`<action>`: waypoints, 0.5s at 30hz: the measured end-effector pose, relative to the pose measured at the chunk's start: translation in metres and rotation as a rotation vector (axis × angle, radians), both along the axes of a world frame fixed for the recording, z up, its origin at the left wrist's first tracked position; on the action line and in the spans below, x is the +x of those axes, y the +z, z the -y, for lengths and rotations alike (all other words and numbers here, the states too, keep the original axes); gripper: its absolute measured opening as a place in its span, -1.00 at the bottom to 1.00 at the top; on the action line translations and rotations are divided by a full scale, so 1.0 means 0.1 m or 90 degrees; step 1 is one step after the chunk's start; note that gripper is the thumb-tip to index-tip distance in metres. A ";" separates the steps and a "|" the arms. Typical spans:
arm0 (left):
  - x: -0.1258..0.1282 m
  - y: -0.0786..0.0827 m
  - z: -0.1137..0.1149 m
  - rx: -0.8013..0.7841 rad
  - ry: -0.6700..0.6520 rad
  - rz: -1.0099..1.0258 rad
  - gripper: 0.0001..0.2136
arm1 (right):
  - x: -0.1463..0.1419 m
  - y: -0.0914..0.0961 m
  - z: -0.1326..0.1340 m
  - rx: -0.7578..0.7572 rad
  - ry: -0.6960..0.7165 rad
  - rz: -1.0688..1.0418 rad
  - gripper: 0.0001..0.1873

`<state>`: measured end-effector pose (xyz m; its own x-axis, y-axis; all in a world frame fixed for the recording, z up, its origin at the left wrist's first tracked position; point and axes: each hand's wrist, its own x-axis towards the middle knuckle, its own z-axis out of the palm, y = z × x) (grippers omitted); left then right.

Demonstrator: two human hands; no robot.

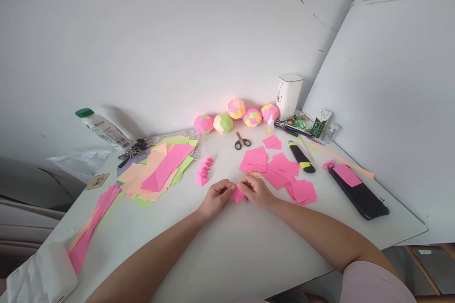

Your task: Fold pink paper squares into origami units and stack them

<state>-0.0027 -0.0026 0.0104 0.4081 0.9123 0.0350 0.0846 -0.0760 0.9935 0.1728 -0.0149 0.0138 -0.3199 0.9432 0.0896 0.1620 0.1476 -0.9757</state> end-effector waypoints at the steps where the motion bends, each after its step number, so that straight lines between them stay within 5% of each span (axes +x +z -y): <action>1: 0.00 0.00 0.00 -0.030 0.017 0.012 -0.72 | 0.00 0.01 0.00 -0.009 -0.005 -0.007 -0.79; 7: 0.01 -0.01 -0.02 -0.153 0.040 0.137 -0.72 | -0.01 0.00 -0.01 -0.026 -0.014 0.008 -0.75; 15: 0.01 0.00 -0.01 -0.127 0.012 0.130 -0.70 | -0.01 0.07 0.00 -0.028 -0.002 0.015 -0.74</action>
<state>-0.0016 -0.0014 0.0107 0.3934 0.9170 -0.0662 -0.1198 0.1225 0.9852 0.1714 -0.0153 0.0205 -0.3189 0.9469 0.0404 0.1848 0.1039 -0.9773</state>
